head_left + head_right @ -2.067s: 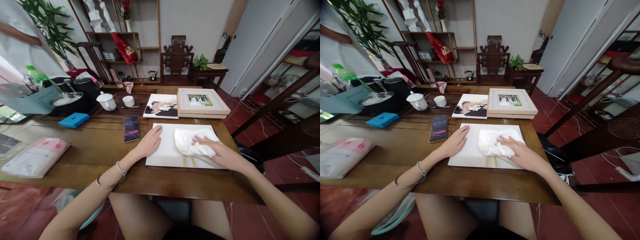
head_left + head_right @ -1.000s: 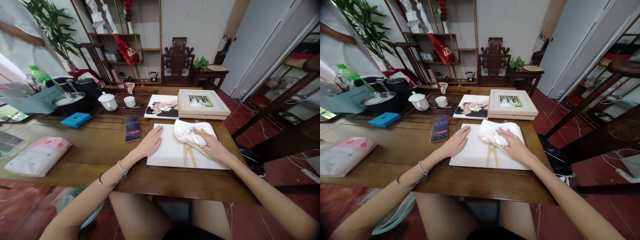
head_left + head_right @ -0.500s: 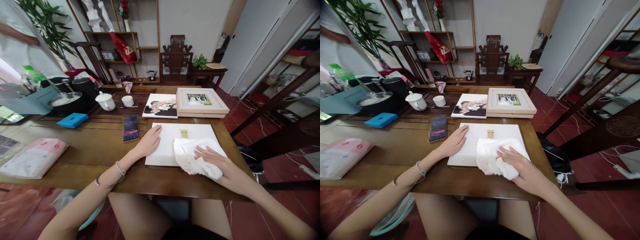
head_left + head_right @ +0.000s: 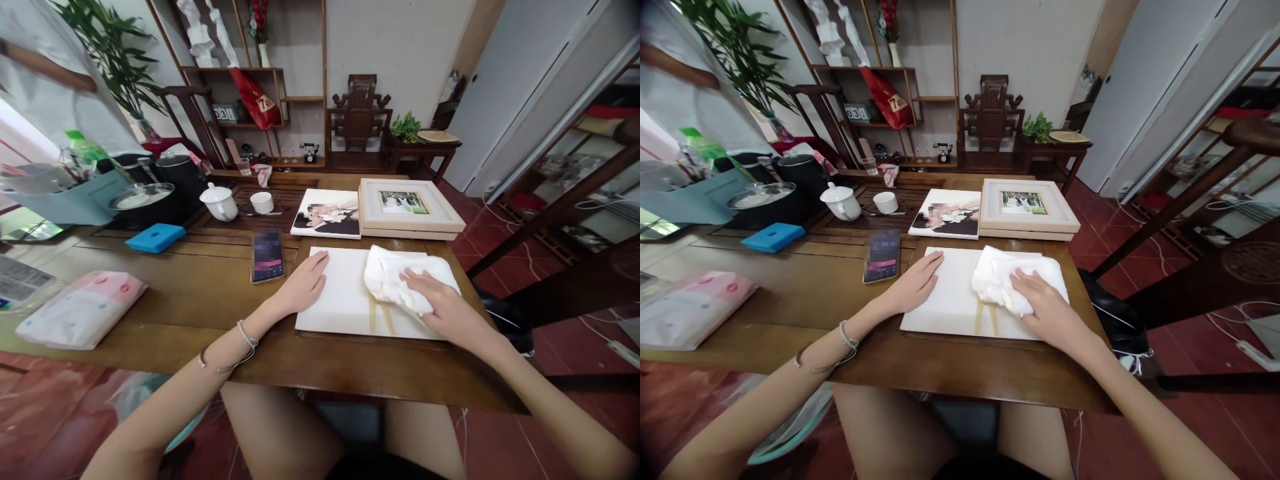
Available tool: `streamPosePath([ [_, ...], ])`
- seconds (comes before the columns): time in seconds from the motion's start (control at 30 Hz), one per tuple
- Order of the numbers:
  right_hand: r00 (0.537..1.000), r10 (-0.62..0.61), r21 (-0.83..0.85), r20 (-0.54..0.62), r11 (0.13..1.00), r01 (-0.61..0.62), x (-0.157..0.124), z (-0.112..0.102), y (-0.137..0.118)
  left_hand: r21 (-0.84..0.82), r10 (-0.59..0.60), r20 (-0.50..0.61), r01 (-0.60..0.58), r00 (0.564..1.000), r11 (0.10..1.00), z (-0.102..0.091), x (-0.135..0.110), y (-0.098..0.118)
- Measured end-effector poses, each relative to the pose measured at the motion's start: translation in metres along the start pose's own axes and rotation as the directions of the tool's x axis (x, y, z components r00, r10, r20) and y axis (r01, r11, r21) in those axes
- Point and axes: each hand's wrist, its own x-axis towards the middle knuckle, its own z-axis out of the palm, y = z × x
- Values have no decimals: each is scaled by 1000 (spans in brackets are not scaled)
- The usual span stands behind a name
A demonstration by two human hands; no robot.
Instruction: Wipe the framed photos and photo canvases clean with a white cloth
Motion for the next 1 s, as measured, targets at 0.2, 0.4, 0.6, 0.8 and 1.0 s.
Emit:
streamPosePath([
  [0.2, 997, -6, 43, 83, 999, 2, -44, -17, -45, 6, -16, 6, 16, 1000, 1000, 0, 1, 1],
  [0.4, 957, 279, 195, -80, 946, -259, 7, -17, -18, 10, -31, 32, 30, 999, 999, -2, 2, 3],
  [0.6, 989, 133, 138, -60, 983, -124, 73, 15, -7, 2, -35, 34, 35, 999, 999, -3, 2, 4],
  [0.8, 974, -170, 11, 147, 985, 171, 86, 23, -44, -22, 33, 15, -32, 999, 999, -2, 2, 0],
  [1.0, 887, -353, 187, 299, 933, 308, 63, 11, -71, -48, 62, 14, -61, 998, 997, 4, 1, -9],
])
